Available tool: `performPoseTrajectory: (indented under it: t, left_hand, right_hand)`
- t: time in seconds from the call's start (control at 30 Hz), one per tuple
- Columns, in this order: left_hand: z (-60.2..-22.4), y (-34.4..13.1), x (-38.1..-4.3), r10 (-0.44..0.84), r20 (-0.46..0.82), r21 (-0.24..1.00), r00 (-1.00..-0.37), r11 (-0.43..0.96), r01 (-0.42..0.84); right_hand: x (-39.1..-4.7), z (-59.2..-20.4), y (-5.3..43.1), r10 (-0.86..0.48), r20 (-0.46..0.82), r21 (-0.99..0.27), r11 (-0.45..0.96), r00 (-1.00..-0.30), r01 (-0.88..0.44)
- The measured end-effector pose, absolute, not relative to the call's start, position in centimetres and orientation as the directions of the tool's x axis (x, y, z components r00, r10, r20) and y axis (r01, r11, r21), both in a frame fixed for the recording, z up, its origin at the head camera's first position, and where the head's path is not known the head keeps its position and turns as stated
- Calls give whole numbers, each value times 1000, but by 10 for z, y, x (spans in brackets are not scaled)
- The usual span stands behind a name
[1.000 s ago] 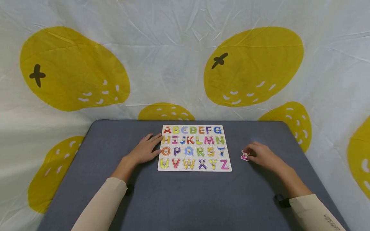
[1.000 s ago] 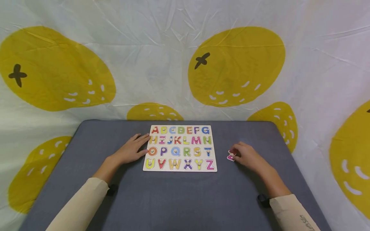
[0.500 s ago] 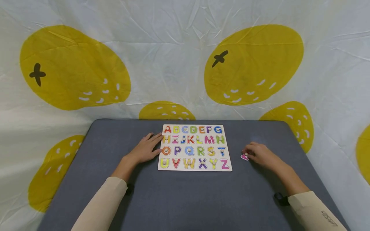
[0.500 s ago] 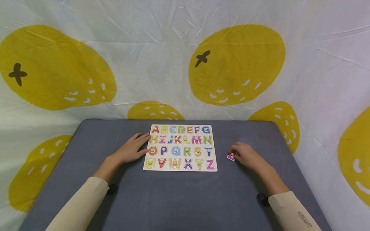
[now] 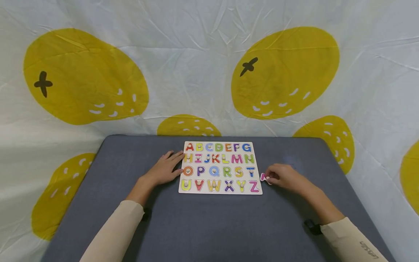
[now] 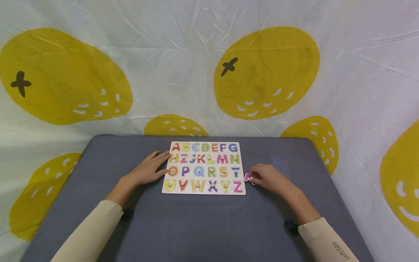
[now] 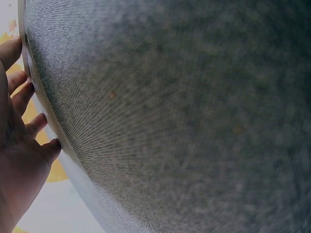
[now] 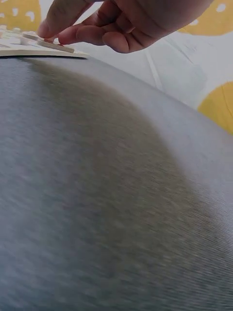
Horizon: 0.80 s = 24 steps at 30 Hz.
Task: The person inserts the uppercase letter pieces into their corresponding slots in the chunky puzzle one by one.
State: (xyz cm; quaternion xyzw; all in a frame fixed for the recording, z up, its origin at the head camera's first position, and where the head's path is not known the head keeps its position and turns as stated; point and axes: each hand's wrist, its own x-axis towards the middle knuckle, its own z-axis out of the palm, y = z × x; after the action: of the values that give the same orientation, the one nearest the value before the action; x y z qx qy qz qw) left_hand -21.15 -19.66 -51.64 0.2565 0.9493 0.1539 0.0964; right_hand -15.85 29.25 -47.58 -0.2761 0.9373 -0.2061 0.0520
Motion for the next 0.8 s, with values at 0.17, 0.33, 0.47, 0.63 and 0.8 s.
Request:
performPoseTrajectory:
  t: [0.17, 0.33, 0.47, 0.63, 0.8]
  left_hand:
    - [-515, -195, -211, 515, -102, 335, -851, 823, 458]
    - [-514, -195, -210, 508, -111, 339, -854, 827, 448]
    - [-513, -195, -210, 507, -108, 341, -855, 827, 448]
    - [-513, -195, -209, 510, -105, 342, -854, 825, 450]
    - [-514, -195, -210, 511, -106, 340, -853, 825, 451]
  right_hand:
    - [-158, -475, 281, -552, -26, -446, 753, -833, -485]
    - [-157, -476, 270, -568, -31, -467, 736, -822, -491]
    - [-155, -478, 262, -574, -26, -494, 719, -818, -489]
    - [-154, -483, 255, -574, -13, -495, 715, -819, -493]
    - [-153, -489, 252, -561, -30, -494, 728, -828, -475]
